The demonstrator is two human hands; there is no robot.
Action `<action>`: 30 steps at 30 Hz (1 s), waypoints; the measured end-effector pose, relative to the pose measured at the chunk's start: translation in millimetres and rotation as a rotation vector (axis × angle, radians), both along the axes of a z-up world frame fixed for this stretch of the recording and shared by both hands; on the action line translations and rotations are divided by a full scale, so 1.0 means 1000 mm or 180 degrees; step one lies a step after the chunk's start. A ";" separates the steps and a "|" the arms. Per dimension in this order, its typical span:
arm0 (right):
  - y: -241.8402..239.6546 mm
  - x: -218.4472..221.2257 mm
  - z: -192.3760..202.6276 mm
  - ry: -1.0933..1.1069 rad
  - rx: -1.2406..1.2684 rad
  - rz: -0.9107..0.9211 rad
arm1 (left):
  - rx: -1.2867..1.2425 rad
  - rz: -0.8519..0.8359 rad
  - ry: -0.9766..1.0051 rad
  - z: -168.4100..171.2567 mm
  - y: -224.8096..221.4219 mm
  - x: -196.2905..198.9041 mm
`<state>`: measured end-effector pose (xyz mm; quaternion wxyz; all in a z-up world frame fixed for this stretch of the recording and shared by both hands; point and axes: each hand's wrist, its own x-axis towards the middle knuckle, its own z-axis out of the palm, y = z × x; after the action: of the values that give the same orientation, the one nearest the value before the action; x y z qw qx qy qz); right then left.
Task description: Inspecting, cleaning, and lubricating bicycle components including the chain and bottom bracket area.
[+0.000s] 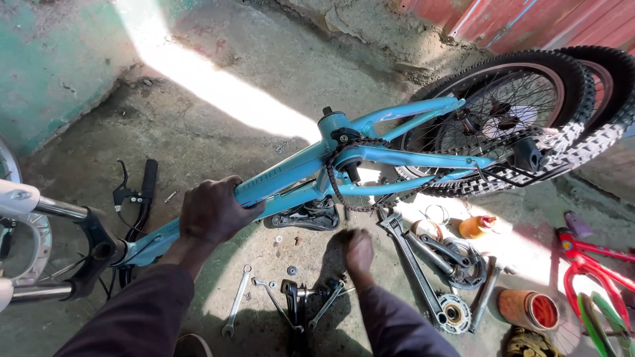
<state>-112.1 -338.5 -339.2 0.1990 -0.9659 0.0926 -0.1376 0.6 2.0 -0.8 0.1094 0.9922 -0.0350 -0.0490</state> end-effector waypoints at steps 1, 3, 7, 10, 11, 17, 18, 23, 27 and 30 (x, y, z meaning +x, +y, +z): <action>0.024 -0.018 0.030 0.0336 0.0510 -0.0492 | -0.0022 -0.0005 -0.0047 0.003 0.000 -0.001; 0.065 -0.053 0.084 0.0676 0.0999 -0.0986 | -0.0063 -0.0005 -0.0082 0.008 0.002 -0.002; 0.107 -0.119 0.108 0.1414 0.1529 -0.0775 | -0.0083 -0.0582 -0.0472 0.018 0.006 -0.003; 0.111 -0.121 0.111 0.1278 0.1270 -0.0658 | -0.0051 -0.0574 -0.0499 0.026 0.007 -0.006; 0.110 -0.115 0.118 0.1022 0.1070 -0.0628 | -0.0047 -0.0572 -0.0513 0.028 0.006 -0.007; 0.092 0.005 0.151 -0.0043 0.1817 0.0002 | -0.0280 -0.0137 -0.0175 0.022 0.003 -0.011; 0.089 0.020 0.137 -0.0034 0.1814 0.0013 | -0.0283 -0.0124 -0.0171 0.020 0.003 -0.011; 0.078 0.070 0.102 0.0953 0.0535 -0.0091 | -0.0311 -0.0143 -0.0223 0.016 0.003 -0.006; 0.066 0.069 0.099 0.0747 0.0115 0.0260 | -0.0301 -0.0162 -0.0225 0.022 0.002 -0.009; 0.059 0.075 0.063 0.0298 -0.0150 0.0430 | -0.0275 -0.0159 -0.0247 0.022 0.003 -0.010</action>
<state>-37.4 -279.5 -276.4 0.1805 -0.9797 0.0332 -0.0806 -9.6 4.6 21.6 0.1494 0.9865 -0.0661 -0.0117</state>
